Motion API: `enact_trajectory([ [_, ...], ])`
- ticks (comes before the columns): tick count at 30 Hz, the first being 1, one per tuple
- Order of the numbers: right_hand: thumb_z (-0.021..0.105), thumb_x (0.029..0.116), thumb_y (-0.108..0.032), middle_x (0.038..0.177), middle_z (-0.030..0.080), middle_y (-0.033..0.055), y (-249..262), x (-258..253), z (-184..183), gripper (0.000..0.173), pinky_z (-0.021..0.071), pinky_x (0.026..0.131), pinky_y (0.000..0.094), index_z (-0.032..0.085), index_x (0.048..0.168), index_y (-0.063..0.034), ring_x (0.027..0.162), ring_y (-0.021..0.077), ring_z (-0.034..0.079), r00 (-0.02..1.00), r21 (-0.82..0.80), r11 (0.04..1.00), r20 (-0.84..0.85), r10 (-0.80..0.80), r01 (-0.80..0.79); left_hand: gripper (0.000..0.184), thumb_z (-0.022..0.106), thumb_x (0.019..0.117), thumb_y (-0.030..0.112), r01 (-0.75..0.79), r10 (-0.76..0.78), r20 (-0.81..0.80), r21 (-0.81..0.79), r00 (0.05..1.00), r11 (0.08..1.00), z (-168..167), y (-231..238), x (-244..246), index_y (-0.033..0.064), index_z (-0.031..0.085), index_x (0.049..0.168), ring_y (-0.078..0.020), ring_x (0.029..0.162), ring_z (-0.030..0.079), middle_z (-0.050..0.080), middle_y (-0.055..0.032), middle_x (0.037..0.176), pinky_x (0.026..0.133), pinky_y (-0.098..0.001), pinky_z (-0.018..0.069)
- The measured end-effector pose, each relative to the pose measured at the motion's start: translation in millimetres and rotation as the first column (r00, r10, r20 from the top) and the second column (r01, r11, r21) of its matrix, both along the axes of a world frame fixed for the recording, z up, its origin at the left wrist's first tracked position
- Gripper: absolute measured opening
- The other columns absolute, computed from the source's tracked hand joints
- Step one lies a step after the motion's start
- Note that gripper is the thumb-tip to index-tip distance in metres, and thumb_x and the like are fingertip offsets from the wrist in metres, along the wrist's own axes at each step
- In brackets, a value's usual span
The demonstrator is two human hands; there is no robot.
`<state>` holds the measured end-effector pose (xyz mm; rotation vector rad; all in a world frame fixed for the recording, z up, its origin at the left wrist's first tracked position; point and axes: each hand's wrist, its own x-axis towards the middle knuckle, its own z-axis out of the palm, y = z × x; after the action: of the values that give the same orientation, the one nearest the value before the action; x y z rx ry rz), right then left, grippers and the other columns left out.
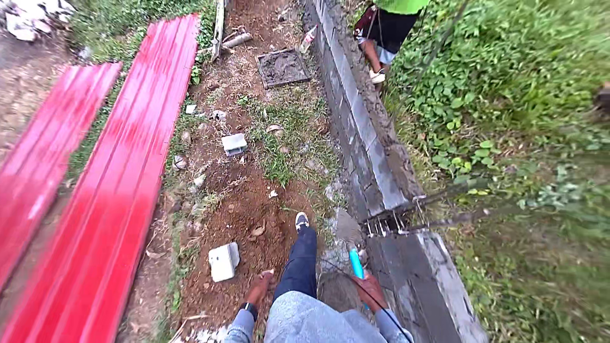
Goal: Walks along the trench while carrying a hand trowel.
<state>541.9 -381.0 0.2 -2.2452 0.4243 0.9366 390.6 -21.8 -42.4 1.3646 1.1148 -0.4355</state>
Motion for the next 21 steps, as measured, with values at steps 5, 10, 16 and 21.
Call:
enact_trajectory([
  [5, 0.072, 0.0924, -0.027, 0.094, 0.070, 0.0206, 72.3, 173.0, 0.7, 0.037, 0.0546, 0.079, 0.0601, 0.066, 0.119, -0.0025, 0.086, 0.0368, 0.068, 1.000, -0.006, 1.000, 0.001, -0.020, 0.020, 0.047, 0.056, 0.1051, 0.040, 0.120, -0.123, -0.043, -0.063, 0.991, 0.991, -48.5, 39.0, 153.3, 0.0047, 0.061, 0.136, -0.0312, 0.104, 0.070, 0.070, -0.0201, 0.118, 0.093, -0.0507, 0.0566],
  [10, 0.073, 0.0913, -0.027, 0.097, 0.070, 0.0223, 131.2, 333.6, 20.9, 0.037, 0.0537, 0.084, 0.0631, 0.068, 0.117, -0.0019, 0.092, 0.0387, 0.069, 0.999, -0.067, 0.998, 0.034, -0.010, 0.012, 0.050, 0.055, 0.1050, 0.044, 0.124, -0.119, -0.155, 0.017, 0.981, 0.992, -37.2, 109.6, 235.5, 0.0053, 0.063, 0.135, -0.0341, 0.111, 0.069, 0.070, -0.0214, 0.122, 0.099, -0.0542, 0.0546],
  [16, 0.072, 0.0930, -0.027, 0.093, 0.070, 0.0219, 160.7, 442.3, 63.1, 0.033, 0.0534, 0.081, 0.0622, 0.068, 0.112, -0.0010, 0.090, 0.0383, 0.068, 0.995, -0.076, 0.997, 0.099, -0.021, 0.029, 0.054, 0.056, 0.1033, 0.047, 0.070, -0.034, -0.248, 0.137, 0.968, 0.988, -5.3, 214.5, 281.9, 0.0024, 0.063, 0.133, -0.0369, 0.109, 0.070, 0.071, -0.0235, 0.119, 0.097, -0.0568, 0.0551],
  [21, 0.072, 0.0944, -0.024, 0.093, 0.069, 0.0227, 181.5, 502.0, 80.7, 0.032, 0.0538, 0.077, 0.0604, 0.067, 0.115, 0.0004, 0.084, 0.0378, 0.068, 0.992, -0.042, 0.996, 0.105, -0.070, 0.074, 0.048, 0.056, 0.1052, 0.042, -0.064, 0.081, -0.088, 0.177, 0.993, 0.982, 50.1, 251.6, 399.0, 0.0053, 0.062, 0.135, -0.0355, 0.101, 0.070, 0.070, -0.0233, 0.116, 0.090, -0.0546, 0.0564],
])
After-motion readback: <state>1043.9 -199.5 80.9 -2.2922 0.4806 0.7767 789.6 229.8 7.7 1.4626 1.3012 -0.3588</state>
